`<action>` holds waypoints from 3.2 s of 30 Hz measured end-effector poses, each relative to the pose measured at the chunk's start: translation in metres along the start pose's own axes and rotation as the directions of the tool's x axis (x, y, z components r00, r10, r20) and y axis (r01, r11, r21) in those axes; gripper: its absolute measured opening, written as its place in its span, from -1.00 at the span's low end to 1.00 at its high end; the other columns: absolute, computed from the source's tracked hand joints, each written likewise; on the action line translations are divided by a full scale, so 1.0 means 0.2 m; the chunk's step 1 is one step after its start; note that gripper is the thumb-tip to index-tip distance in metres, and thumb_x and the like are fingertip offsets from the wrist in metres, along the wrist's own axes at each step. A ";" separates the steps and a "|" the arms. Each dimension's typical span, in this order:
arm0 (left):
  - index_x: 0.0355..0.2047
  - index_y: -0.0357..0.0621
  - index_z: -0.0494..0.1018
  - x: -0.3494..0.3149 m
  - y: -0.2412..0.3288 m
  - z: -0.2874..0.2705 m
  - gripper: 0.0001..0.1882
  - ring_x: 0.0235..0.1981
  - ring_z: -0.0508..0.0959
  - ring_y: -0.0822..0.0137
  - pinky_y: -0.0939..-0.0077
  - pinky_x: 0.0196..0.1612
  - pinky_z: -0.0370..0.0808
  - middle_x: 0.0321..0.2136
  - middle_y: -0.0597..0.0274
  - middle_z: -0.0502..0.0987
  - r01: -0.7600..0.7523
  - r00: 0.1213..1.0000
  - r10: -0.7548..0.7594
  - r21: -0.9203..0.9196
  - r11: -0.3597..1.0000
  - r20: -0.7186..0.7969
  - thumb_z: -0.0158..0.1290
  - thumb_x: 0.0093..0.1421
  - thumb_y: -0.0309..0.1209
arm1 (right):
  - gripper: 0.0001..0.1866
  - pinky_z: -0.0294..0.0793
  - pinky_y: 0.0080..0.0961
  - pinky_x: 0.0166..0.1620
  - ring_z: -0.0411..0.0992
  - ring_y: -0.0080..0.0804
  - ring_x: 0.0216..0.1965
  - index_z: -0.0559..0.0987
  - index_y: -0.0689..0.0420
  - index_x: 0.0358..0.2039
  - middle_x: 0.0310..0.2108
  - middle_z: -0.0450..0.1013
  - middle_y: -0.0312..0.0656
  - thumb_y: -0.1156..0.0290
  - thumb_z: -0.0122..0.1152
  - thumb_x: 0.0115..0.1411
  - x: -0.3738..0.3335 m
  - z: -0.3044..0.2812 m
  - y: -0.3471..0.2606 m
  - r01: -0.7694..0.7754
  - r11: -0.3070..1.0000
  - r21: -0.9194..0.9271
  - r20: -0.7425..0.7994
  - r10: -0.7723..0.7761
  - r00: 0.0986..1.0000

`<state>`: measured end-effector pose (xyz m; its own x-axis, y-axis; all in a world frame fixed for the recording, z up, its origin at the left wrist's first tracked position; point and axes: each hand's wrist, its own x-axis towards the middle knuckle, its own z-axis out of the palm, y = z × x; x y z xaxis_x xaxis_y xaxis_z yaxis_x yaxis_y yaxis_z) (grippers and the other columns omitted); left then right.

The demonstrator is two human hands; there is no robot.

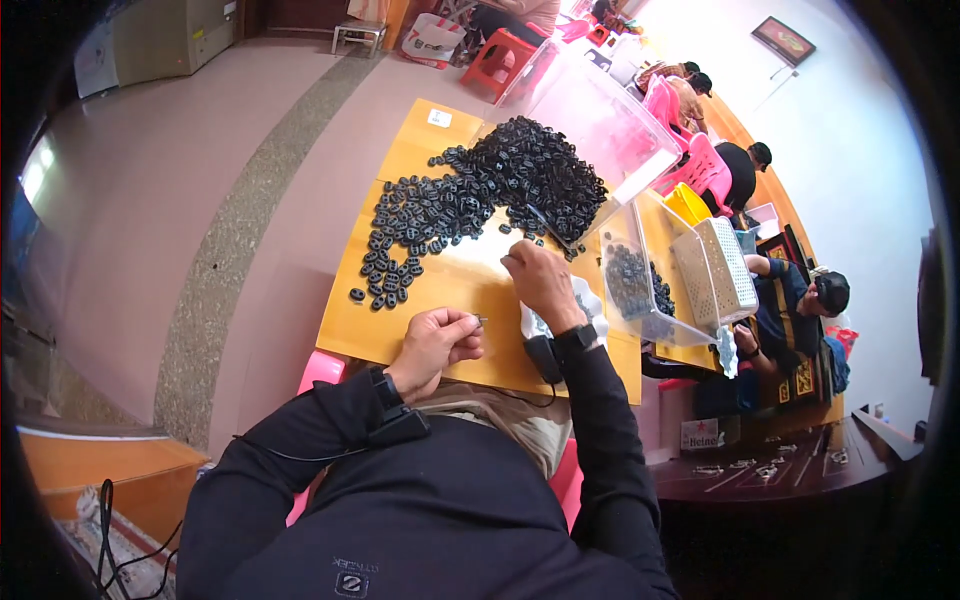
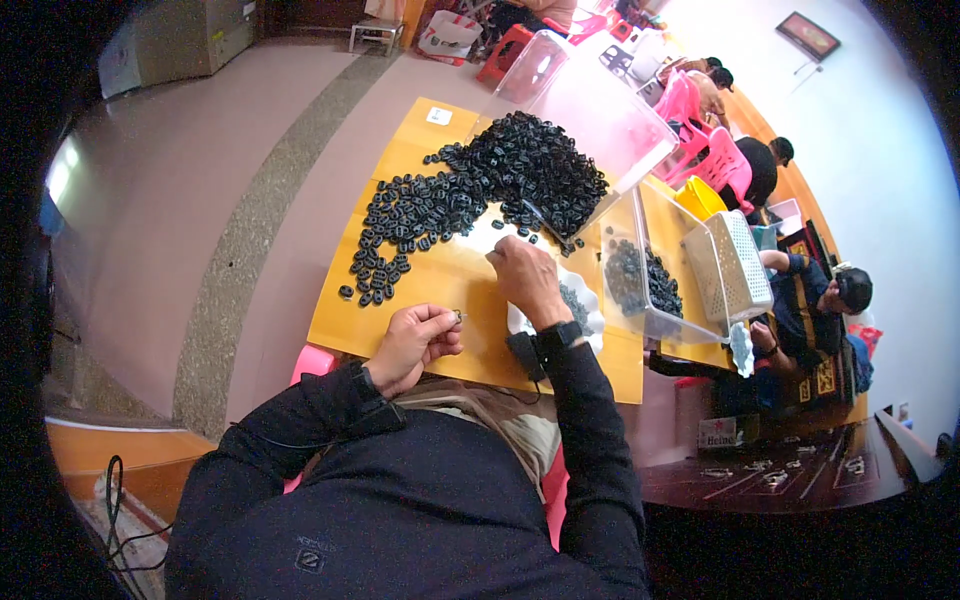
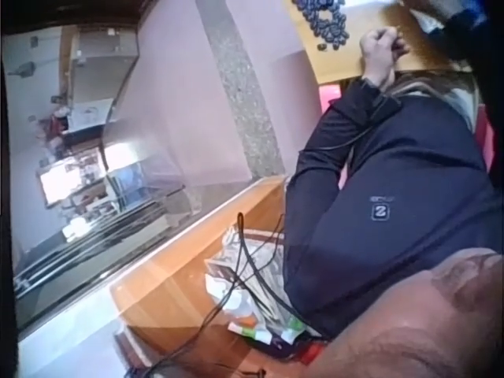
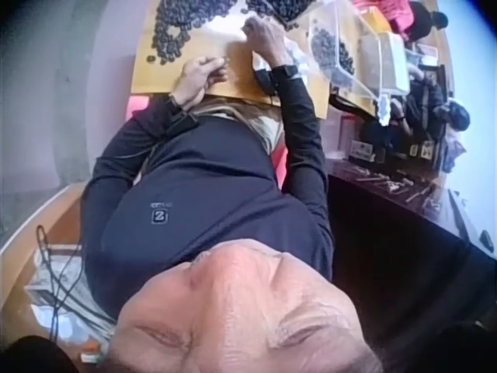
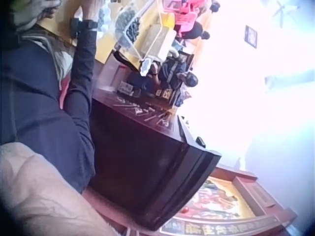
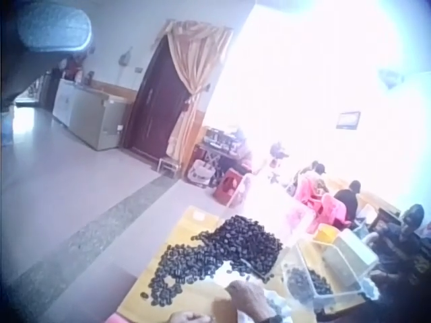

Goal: The person picks up a black plastic cord lock and a metal spring by hand, inserts the spring into the cord lock, and places the assembled piece into a white bowl.

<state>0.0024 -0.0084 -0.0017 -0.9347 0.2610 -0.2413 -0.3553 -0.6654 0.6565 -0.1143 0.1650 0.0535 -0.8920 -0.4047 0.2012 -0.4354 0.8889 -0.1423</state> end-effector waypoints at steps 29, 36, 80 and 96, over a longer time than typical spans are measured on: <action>-0.24 -0.24 0.42 0.01 -0.01 0.00 -0.87 -0.32 0.58 0.44 0.54 -0.19 0.58 -0.31 0.19 0.56 -0.020 0.999 0.020 0.003 1.000 0.038 -0.02 0.32 -0.42 | -0.72 0.50 -0.68 -0.23 0.48 -0.62 -0.29 0.53 0.39 -0.08 -0.28 0.56 -0.18 0.52 0.19 0.21 -0.48 0.21 -0.16 -0.131 0.219 0.967 0.068 0.273 0.960; -0.24 -0.23 0.42 0.01 -0.01 0.00 -0.88 -0.36 0.58 0.44 0.55 -0.21 0.59 -0.35 0.21 0.56 -0.016 0.999 0.015 0.008 1.000 0.037 -0.02 0.32 -0.43 | -0.71 0.49 -0.71 -0.26 0.47 -0.64 -0.32 0.54 0.38 -0.11 -0.32 0.55 -0.22 0.57 0.27 0.15 -0.48 0.20 -0.18 -0.116 0.234 0.965 0.057 0.244 0.968; -0.19 -0.27 0.47 -0.01 0.01 0.02 -0.85 -0.42 0.56 0.50 0.61 -0.28 0.59 -0.38 0.26 0.55 -0.024 0.997 0.030 0.084 0.996 -0.069 0.07 0.24 -0.50 | -0.70 0.52 -0.66 -0.25 0.49 -0.58 -0.33 0.50 0.35 -0.05 -0.28 0.55 -0.19 0.54 0.21 0.21 -0.53 0.22 -0.17 -0.158 -0.140 0.978 0.185 0.206 0.961; -0.21 -0.27 0.47 0.00 0.00 0.01 -0.86 -0.43 0.55 0.48 0.59 -0.28 0.58 -0.40 0.26 0.55 -0.039 0.997 0.045 0.091 0.995 -0.065 0.07 0.24 -0.51 | -0.69 0.54 -0.60 -0.24 0.50 -0.53 -0.36 0.49 0.37 -0.04 -0.33 0.54 -0.16 0.57 0.20 0.20 -0.54 0.24 -0.15 -0.116 -0.163 0.980 0.147 0.194 0.970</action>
<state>0.0028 -0.0074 0.0010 -0.9483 0.1853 -0.2576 -0.3166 -0.6089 0.7273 -0.0111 0.1709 -0.0093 -0.9676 -0.2514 0.0248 0.0558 -0.3085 -0.9496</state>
